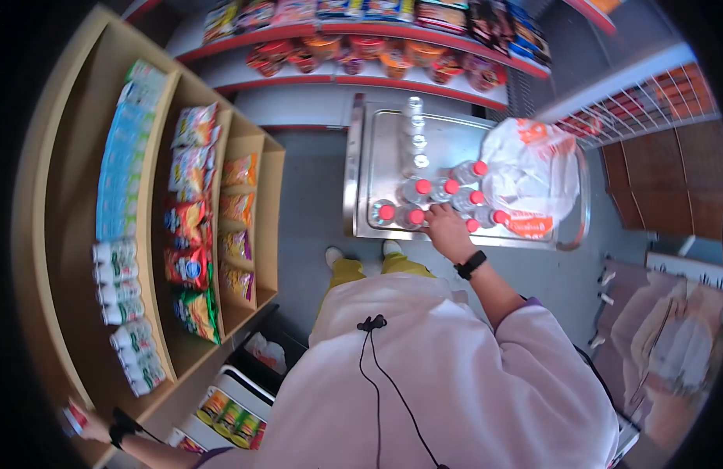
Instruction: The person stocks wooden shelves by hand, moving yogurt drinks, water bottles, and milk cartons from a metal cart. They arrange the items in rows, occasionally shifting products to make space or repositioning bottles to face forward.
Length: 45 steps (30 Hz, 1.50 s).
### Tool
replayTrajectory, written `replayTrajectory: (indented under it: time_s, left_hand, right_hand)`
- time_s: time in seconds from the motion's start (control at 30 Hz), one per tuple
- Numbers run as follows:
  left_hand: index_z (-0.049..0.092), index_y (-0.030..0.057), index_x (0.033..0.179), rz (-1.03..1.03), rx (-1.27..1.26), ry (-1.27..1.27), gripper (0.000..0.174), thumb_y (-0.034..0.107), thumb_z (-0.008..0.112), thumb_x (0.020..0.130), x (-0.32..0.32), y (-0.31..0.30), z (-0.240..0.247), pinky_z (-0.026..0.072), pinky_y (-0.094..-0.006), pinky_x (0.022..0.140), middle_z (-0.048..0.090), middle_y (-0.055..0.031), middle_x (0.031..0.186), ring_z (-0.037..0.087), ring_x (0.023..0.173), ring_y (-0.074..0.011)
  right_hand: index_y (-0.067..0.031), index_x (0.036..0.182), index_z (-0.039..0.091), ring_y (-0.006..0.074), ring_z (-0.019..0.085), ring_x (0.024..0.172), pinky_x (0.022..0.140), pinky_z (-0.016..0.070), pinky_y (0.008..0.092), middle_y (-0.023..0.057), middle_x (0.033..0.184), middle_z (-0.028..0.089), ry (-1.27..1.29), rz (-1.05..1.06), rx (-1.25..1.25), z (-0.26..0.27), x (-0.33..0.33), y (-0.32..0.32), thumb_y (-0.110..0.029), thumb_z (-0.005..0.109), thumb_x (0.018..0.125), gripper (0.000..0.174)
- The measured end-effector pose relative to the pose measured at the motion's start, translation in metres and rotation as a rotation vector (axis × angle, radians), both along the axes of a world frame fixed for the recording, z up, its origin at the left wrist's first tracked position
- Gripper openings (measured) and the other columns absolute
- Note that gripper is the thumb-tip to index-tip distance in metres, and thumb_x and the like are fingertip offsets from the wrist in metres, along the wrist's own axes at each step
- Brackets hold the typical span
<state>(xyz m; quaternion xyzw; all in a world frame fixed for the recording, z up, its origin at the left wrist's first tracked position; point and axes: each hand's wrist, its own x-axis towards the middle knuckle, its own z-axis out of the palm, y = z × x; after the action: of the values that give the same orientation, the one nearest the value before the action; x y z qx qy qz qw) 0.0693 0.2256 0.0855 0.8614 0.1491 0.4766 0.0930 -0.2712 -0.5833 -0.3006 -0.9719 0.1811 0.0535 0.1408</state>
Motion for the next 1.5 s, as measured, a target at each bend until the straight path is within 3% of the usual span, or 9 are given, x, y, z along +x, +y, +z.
replayTrajectory:
  time_s: [0.33,0.47,0.57,0.63,0.77,0.97,1.13,1.3,1.5]
  left_hand:
    - [0.059,-0.0097,0.117,-0.133,-0.299,0.111,0.082,0.051,0.083,0.069,0.039,0.068,0.002,0.0538,-0.0426,0.089,0.064,-0.0219,0.117,0.065,0.101,-0.0327]
    - [0.051,-0.0058,0.131,-0.649,-0.277,-0.043,0.062,0.024,0.075,0.082,0.054,0.108,0.001,0.0465,-0.051,0.101,0.058,-0.0188,0.13,0.057,0.118,-0.0318]
    - [0.057,0.0031,0.122,-0.364,-0.215,-0.035,0.049,0.02,0.078,0.081,-0.033,-0.148,0.017,0.0504,-0.0361,0.085,0.064,-0.0077,0.111,0.06,0.096,-0.0206]
    - [0.062,0.0024,0.108,-0.266,-0.265,-0.054,0.044,0.027,0.082,0.077,-0.025,-0.102,0.015,0.0501,-0.0344,0.078,0.064,-0.0055,0.097,0.059,0.084,-0.0187]
    - [0.042,-0.0021,0.122,0.126,-0.353,-0.045,0.091,0.065,0.074,0.069,-0.029,-0.089,0.004,0.0475,-0.041,0.092,0.062,-0.0218,0.116,0.062,0.108,-0.0343]
    - [0.047,0.0025,0.129,-0.161,-0.473,-0.06,0.081,0.056,0.075,0.075,-0.03,-0.078,-0.001,0.0508,-0.0361,0.083,0.064,-0.0149,0.112,0.065,0.094,-0.0252]
    - [0.052,0.0015,0.13,-0.451,-0.539,-0.05,0.065,0.039,0.075,0.082,-0.025,-0.05,-0.009,0.0475,-0.0313,0.089,0.055,-0.0116,0.117,0.059,0.097,-0.0185]
    - [0.03,-0.001,0.144,-0.576,-0.729,-0.049,0.067,0.018,0.067,0.091,-0.05,-0.085,0.006,0.0405,-0.0324,0.105,0.054,-0.0125,0.131,0.051,0.122,-0.0184]
    - [0.031,0.0004,0.144,-0.589,-0.676,0.028,0.075,0.029,0.071,0.088,-0.048,-0.089,0.006,0.0433,-0.0341,0.101,0.054,-0.0124,0.132,0.053,0.12,-0.0191]
  right_hand:
    - [-0.0071,0.094,0.064,0.0275,0.056,0.099,0.083,0.0482,0.0413,0.0083,0.098,0.06,-0.066,-0.025,-0.073,-0.006,0.001,0.002,-0.008,0.063,0.074,0.02]
    - [-0.0034,0.09,0.063,0.0306,0.056,0.099,0.083,0.0469,0.044,0.0131,0.096,0.061,-0.145,0.004,-0.018,-0.016,-0.006,-0.003,-0.006,0.059,0.073,0.017]
    - [-0.0009,0.101,0.064,0.0313,0.057,0.099,0.086,0.0443,0.0437,0.0164,0.103,0.061,-0.107,0.057,-0.064,-0.022,-0.011,0.001,-0.014,0.06,0.081,0.024]
    - [0.0008,0.114,0.059,0.0376,0.056,0.103,0.089,0.0455,0.0466,0.0191,0.11,0.06,-0.189,0.024,0.023,-0.026,-0.008,0.0,-0.014,0.069,0.077,0.041]
    - [0.0036,0.112,0.058,0.041,0.055,0.101,0.089,0.045,0.0478,0.0222,0.107,0.061,-0.145,0.037,-0.066,-0.038,-0.004,-0.008,-0.009,0.066,0.076,0.039]
    - [-0.0022,0.09,0.062,0.0346,0.063,0.068,0.061,0.0486,0.0469,0.0167,0.079,0.066,-0.087,0.18,-0.218,-0.028,0.004,-0.01,-0.021,0.06,0.078,0.022]
    - [-0.0034,0.082,0.063,0.0322,0.062,0.068,0.062,0.0487,0.0433,0.0146,0.076,0.066,-0.298,0.441,-0.434,-0.041,0.007,-0.024,-0.021,0.06,0.077,0.019]
    - [-0.0056,0.081,0.066,0.0279,0.064,0.073,0.069,0.0492,0.0423,0.0125,0.078,0.067,0.024,0.327,-0.458,-0.093,0.002,-0.045,-0.021,0.06,0.079,0.017]
    - [-0.0077,0.089,0.069,0.0241,0.064,0.09,0.08,0.047,0.0434,0.0115,0.095,0.068,0.14,0.266,-0.578,-0.017,0.013,0.002,-0.02,0.055,0.085,0.019]
